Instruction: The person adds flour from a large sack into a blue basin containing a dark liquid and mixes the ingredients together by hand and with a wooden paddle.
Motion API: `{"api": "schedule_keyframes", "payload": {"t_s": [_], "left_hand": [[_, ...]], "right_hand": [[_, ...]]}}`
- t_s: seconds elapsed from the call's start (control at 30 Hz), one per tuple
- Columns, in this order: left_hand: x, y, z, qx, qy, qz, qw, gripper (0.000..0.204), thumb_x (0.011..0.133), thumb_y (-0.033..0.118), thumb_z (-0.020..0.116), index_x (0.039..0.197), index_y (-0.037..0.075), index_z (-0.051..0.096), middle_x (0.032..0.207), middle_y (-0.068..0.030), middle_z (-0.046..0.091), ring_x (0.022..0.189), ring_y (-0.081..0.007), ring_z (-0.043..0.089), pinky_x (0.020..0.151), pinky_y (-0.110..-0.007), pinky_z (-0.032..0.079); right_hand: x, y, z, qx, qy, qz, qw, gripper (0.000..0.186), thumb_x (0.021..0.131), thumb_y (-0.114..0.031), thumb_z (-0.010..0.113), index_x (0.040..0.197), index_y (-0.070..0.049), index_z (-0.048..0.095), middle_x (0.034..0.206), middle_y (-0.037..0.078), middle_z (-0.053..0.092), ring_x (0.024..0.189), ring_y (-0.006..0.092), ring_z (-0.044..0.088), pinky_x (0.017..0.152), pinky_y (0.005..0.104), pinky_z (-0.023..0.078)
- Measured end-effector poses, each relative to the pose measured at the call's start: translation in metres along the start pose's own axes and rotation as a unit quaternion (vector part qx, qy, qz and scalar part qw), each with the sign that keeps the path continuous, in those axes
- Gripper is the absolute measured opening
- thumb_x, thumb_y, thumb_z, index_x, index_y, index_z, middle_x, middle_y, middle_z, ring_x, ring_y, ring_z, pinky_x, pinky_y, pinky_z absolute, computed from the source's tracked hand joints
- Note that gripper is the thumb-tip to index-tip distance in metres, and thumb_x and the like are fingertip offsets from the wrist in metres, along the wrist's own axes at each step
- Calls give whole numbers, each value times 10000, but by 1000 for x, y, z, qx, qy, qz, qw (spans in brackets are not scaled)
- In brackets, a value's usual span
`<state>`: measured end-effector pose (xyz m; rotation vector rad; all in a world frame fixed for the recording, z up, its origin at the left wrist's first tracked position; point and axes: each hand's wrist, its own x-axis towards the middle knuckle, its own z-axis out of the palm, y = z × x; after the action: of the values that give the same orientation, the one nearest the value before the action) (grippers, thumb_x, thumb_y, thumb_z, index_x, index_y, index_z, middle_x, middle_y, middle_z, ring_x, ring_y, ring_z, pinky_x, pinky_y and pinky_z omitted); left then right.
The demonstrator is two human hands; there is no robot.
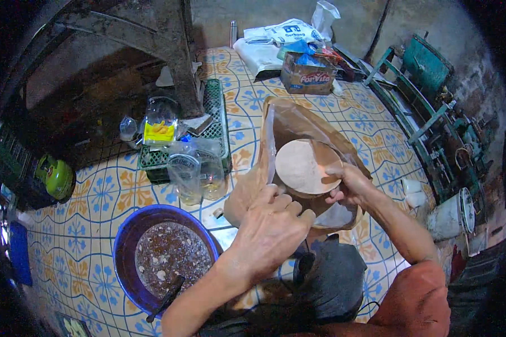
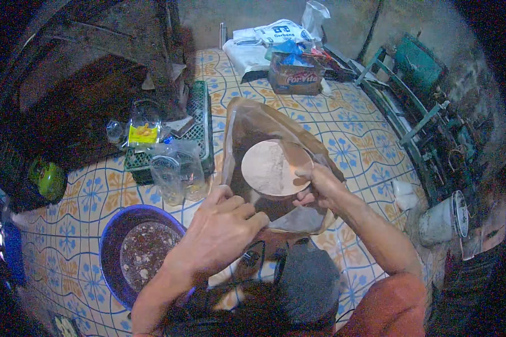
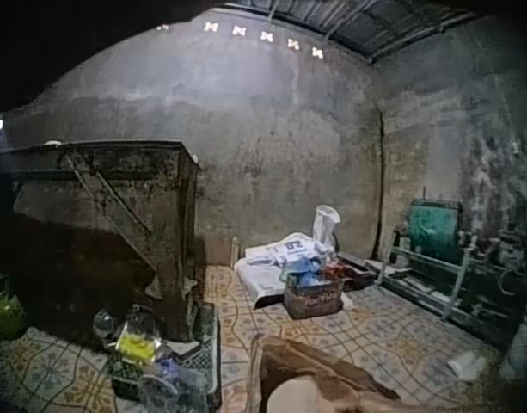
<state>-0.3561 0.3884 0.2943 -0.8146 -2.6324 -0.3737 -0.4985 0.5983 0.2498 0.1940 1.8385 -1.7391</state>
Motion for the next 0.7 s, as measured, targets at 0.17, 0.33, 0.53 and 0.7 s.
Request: {"api": "schedule_keyframes", "payload": {"t_s": [0.17, 0.33, 0.53, 0.7], "left_hand": [[-5, 4, -1, 3, 24, 15, 1000, 80, 720, 144, 519, 751, 91, 570, 719, -38, 578, 773, -177, 572, 808, -348, 384], [-17, 5, 3, -38, -14, 15, 999, 192, 724, 171, 527, 872, 66, 591, 934, -103, 595, 1136, -247, 456, 1003, -447, 287], [-78, -10, -20, -17, 109, -35, 993, 489, 748, 218, 581, 1202, 90, 452, 1287, -157, 403, 1212, -283, 384, 1022, -496, 237], [-195, -44, -66, -99, -12, -231, 968, 497, 735, 245, 640, 1178, 82, 485, 1191, -147, 509, 1130, -283, 471, 964, -458, 326]], "right_hand": [[-27, -25, -1, 14, -13, -22, 1000, 352, 833, -210, 551, 1057, 33, 428, 782, 104, 533, 437, 124, 518, 470, 312, 563], [-51, -60, 11, 5, 51, -89, 995, 283, 835, -251, 565, 931, 7, 497, 734, 88, 554, 387, 92, 452, 415, 271, 512], [-70, -89, 83, -27, 34, -197, 979, 263, 833, -239, 553, 992, -30, 535, 698, 49, 582, 369, 73, 451, 412, 246, 490], [-72, -64, 164, -8, -11, -207, 978, 244, 851, -231, 525, 991, -33, 550, 734, 53, 595, 396, 46, 440, 372, 183, 436]]}}
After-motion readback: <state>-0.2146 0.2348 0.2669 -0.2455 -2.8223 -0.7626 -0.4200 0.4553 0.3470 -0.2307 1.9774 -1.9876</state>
